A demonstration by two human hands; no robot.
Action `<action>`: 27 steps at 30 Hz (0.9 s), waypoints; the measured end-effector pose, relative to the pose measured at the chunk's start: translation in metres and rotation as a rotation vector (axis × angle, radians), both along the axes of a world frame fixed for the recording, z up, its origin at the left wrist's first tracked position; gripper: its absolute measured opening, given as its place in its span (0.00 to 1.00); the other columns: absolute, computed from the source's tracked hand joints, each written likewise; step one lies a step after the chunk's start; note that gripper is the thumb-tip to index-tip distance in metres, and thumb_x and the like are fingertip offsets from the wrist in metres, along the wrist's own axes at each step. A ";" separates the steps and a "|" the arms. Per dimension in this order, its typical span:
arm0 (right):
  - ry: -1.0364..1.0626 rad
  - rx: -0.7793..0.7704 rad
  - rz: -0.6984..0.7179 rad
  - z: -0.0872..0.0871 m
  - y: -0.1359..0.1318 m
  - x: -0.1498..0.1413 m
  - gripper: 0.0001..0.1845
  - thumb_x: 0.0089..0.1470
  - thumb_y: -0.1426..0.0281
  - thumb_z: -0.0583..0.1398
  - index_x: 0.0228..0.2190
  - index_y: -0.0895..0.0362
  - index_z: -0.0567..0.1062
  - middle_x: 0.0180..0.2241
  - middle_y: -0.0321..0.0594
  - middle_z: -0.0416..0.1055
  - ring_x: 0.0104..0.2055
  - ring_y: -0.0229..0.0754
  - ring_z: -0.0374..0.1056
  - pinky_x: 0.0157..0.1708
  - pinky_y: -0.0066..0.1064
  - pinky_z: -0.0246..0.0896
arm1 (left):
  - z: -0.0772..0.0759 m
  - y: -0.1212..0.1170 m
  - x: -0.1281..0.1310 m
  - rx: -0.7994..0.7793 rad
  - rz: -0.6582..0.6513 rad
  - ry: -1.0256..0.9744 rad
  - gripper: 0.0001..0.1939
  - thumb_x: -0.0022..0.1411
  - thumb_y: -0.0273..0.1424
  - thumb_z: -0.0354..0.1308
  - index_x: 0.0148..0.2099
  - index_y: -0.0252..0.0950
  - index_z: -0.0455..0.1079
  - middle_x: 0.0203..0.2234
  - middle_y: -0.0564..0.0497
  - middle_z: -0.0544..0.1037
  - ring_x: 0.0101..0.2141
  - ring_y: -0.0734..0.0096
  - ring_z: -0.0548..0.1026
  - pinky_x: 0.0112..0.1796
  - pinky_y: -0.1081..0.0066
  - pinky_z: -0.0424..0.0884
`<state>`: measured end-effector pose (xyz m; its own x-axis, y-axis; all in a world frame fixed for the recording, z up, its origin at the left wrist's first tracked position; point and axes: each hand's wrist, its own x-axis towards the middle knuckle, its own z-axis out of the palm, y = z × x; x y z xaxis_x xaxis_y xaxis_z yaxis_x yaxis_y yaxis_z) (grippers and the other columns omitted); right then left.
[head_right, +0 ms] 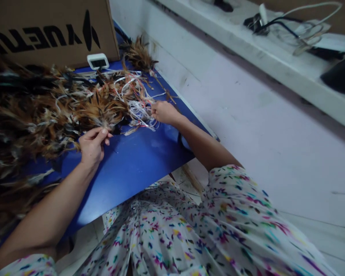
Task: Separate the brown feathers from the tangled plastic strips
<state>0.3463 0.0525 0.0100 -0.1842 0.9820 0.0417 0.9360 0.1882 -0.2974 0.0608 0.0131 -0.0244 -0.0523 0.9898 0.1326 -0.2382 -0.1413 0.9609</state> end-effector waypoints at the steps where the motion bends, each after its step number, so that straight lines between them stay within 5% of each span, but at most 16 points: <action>1: 0.004 -0.007 -0.017 -0.001 0.002 0.000 0.07 0.50 0.76 0.60 0.29 0.58 0.79 0.36 0.46 0.78 0.37 0.45 0.70 0.39 0.34 0.61 | 0.000 0.000 0.000 0.000 0.002 0.003 0.15 0.44 0.39 0.75 0.28 0.34 0.79 0.18 0.52 0.78 0.14 0.81 0.66 0.18 0.77 0.61; 8: 0.663 -0.025 -0.196 0.011 -0.001 0.010 0.07 0.52 0.72 0.66 0.25 0.57 0.73 0.19 0.32 0.69 0.23 0.33 0.62 0.25 0.25 0.58 | -0.003 -0.001 -0.001 0.040 0.013 0.000 0.15 0.45 0.39 0.74 0.29 0.32 0.79 0.19 0.51 0.78 0.15 0.81 0.66 0.19 0.77 0.61; 14: 1.057 -0.115 -0.237 0.033 -0.016 0.017 0.11 0.54 0.71 0.68 0.24 0.58 0.72 0.21 0.35 0.72 0.21 0.29 0.63 0.20 0.21 0.56 | -0.003 0.000 -0.001 0.064 0.015 0.003 0.14 0.44 0.39 0.75 0.28 0.34 0.79 0.18 0.52 0.78 0.14 0.81 0.66 0.18 0.77 0.61; 22: 1.048 -0.039 -0.292 0.032 -0.016 0.023 0.11 0.55 0.72 0.67 0.24 0.56 0.72 0.21 0.35 0.72 0.20 0.30 0.63 0.18 0.22 0.54 | -0.006 -0.002 -0.004 0.125 0.059 0.037 0.11 0.47 0.36 0.73 0.29 0.35 0.80 0.19 0.52 0.78 0.15 0.82 0.66 0.19 0.77 0.62; 27: 0.791 0.060 -0.328 0.020 -0.016 0.033 0.06 0.51 0.78 0.63 0.26 0.57 0.72 0.19 0.33 0.70 0.21 0.33 0.63 0.23 0.26 0.58 | -0.006 -0.009 -0.004 0.149 0.081 0.083 0.11 0.48 0.37 0.72 0.29 0.34 0.79 0.19 0.53 0.78 0.15 0.82 0.66 0.19 0.77 0.62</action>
<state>0.3797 0.0368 0.0304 0.2141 0.9725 0.0913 0.4672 -0.0199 -0.8839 0.0569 0.0037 -0.0301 -0.1139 0.9518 0.2848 -0.1415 -0.2993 0.9436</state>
